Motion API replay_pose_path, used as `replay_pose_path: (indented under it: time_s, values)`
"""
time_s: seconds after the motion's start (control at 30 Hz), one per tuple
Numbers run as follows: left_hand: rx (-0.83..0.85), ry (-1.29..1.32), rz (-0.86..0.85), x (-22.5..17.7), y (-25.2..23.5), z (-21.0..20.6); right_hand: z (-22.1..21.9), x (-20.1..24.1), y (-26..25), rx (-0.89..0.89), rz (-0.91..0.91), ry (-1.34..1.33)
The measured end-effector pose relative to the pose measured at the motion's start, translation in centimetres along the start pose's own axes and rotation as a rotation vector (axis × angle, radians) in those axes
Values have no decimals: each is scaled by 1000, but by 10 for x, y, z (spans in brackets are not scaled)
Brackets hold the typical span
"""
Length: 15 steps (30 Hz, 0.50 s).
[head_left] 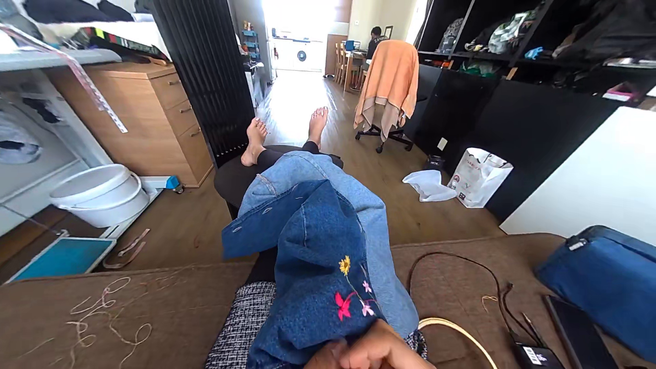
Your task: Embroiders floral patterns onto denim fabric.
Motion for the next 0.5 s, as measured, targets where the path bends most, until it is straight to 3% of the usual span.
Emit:
replay_pose_path:
  time_s: [0.1,0.27,0.5]
  values:
    - [-51,147,-25,0,1,4,0,-4,-2,-24,-13,15]
    - [-237,160,-4,2,1,10,-1,-10,-2,-33,-72,-17]
    - [-214,145,-44,0,3,12,-2,-10,-4,-21,-98,1]
Point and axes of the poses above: each hand's wrist, its own y-axis away from the middle knuckle, its own z-axis out of the back of the hand, x = y × z, the point moved 8 cm from there along -y, towards the middle knuckle, and after that the axes turned 14 degrees about y, right-handed, at the moved point
